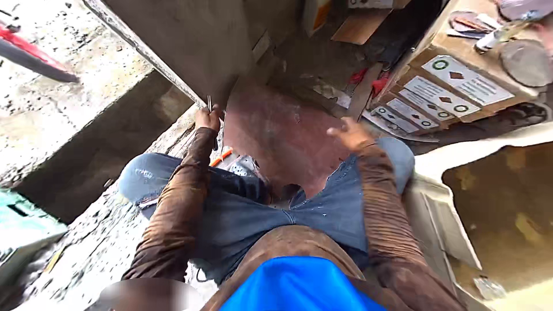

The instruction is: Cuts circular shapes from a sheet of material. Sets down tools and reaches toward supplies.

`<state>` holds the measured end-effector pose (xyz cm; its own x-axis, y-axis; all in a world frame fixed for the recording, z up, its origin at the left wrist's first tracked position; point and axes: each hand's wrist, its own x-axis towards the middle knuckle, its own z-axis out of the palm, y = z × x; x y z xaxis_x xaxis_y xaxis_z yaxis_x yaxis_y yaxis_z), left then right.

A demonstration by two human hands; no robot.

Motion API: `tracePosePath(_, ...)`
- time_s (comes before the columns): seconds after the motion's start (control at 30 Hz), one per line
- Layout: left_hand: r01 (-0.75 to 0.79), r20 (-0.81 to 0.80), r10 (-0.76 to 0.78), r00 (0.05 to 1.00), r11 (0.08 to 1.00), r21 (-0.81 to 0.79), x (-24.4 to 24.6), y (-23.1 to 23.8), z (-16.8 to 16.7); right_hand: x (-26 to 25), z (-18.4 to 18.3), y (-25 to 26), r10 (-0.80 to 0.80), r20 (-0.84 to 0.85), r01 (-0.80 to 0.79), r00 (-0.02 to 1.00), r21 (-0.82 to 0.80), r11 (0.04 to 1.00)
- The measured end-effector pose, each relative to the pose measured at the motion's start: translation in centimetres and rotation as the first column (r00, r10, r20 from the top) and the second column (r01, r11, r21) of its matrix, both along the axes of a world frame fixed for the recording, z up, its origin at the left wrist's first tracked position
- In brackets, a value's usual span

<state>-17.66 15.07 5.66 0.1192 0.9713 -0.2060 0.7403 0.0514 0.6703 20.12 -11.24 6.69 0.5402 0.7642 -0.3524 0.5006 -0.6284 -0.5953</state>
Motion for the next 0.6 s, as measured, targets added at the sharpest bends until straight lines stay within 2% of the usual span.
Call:
tracePosePath(0.07, 0.051, -0.194, -0.059, 0.979, 0.998, -0.047, 1.2, 1.3, -0.2, -0.5, -2.2, 2.6, -0.03, 0.052, 0.036, 0.998, -0.124, 0.992)
tracePosePath(0.13, 0.068, -0.273, -0.091, 0.958, 0.993, -0.092, 2.3, 2.3, -2.0, 0.1, -2.4, 3.6, -0.049, 0.087, 0.06, 0.995, -0.127, 0.99)
tracePosePath(0.23, 0.017, -0.199, -0.044, 0.979, 0.991, -0.136, 3.6, 3.4, -5.6, 0.7, -1.9, 3.7, -0.027, 0.128, 0.056, 0.991, -0.231, 0.971)
tracePosePath(0.3, -0.066, -0.116, 0.046, 0.992, 0.982, -0.174, 4.4, 3.6, -5.6, -1.1, -2.1, 3.1, 0.048, 0.169, 0.008, 0.984, -0.315, 0.949)
tracePosePath(0.37, -0.067, 0.002, 0.068, 0.998, 0.988, -0.14, 6.0, 2.9, -2.6, -4.6, -2.2, 2.1, 0.155, 0.201, -0.079, 0.967, -0.344, 0.936)
tracePosePath(0.43, 0.091, 0.096, -0.092, 0.991, 0.996, 0.005, 8.0, 2.1, 2.4, -8.9, -2.4, 1.6, 0.207, 0.235, -0.115, 0.95, -0.353, 0.928)
tracePosePath(0.5, 0.265, 0.152, -0.286, 0.946, 0.953, 0.146, 11.6, 2.3, 8.1, -12.6, -2.7, 1.4, 0.151, 0.24, -0.064, 0.959, -0.334, 0.94)
tracePosePath(0.6, 0.474, 0.249, -0.589, 0.769, 0.787, 0.395, 17.0, 0.4, 15.9, -13.6, -2.9, 1.8, -0.032, 0.264, 0.063, 0.964, -0.112, 0.992)
